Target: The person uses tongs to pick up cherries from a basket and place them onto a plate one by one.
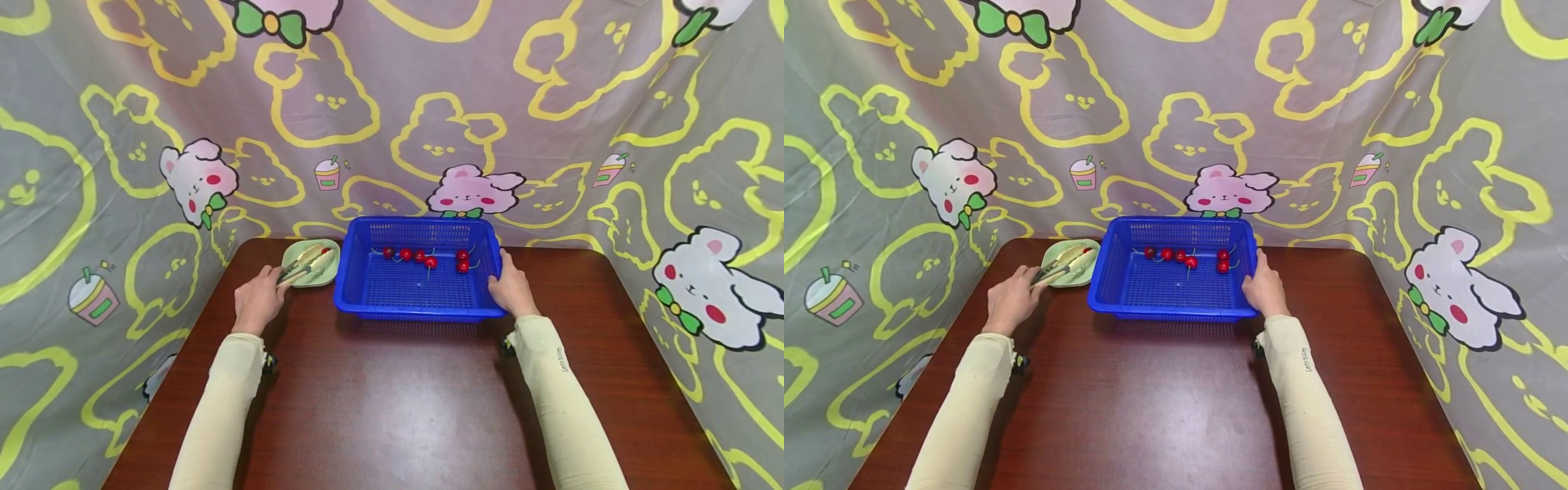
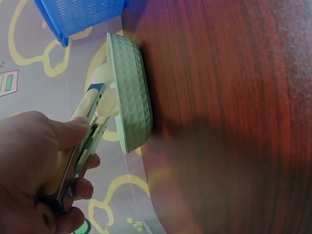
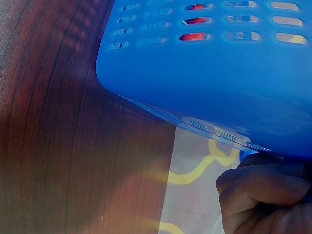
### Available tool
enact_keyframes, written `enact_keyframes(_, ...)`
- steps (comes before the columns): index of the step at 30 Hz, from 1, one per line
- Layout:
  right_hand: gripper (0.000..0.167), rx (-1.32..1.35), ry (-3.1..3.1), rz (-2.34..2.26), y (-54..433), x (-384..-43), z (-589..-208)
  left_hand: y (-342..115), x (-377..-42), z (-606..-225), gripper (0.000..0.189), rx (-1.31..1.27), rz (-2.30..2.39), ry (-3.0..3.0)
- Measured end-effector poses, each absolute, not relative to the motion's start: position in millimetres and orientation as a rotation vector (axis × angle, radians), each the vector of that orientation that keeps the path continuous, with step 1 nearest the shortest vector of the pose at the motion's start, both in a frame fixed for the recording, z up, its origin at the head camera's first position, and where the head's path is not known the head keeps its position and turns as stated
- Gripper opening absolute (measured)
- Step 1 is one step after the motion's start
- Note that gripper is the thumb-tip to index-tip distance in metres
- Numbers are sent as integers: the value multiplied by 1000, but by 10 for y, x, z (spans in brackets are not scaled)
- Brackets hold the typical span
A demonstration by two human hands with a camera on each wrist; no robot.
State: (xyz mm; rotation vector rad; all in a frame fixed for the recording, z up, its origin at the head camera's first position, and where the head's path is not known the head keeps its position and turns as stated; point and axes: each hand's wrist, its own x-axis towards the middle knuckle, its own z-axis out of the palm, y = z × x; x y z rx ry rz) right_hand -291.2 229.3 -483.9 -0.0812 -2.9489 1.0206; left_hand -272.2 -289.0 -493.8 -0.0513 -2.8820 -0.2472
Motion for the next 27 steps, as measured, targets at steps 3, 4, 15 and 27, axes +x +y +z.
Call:
enact_keyframes(3,73,-81,-2949,1021,2293,-2912,-4836,-2886,-2721,-4929,42,-51,-253,-2883)
enact_keyframes(4,73,-78,-2950,1019,2293,-2915,-4841,-2887,-2721,-4930,42,-47,-256,-2882)
enact_keyframes(15,73,-75,-2943,1025,2293,-2933,-4866,-2795,-2687,-4827,61,98,-433,-2734)
enact_keyframes(27,73,-79,-2950,1036,2295,-2931,-4843,-2423,-2662,-4536,69,22,-601,-2627)
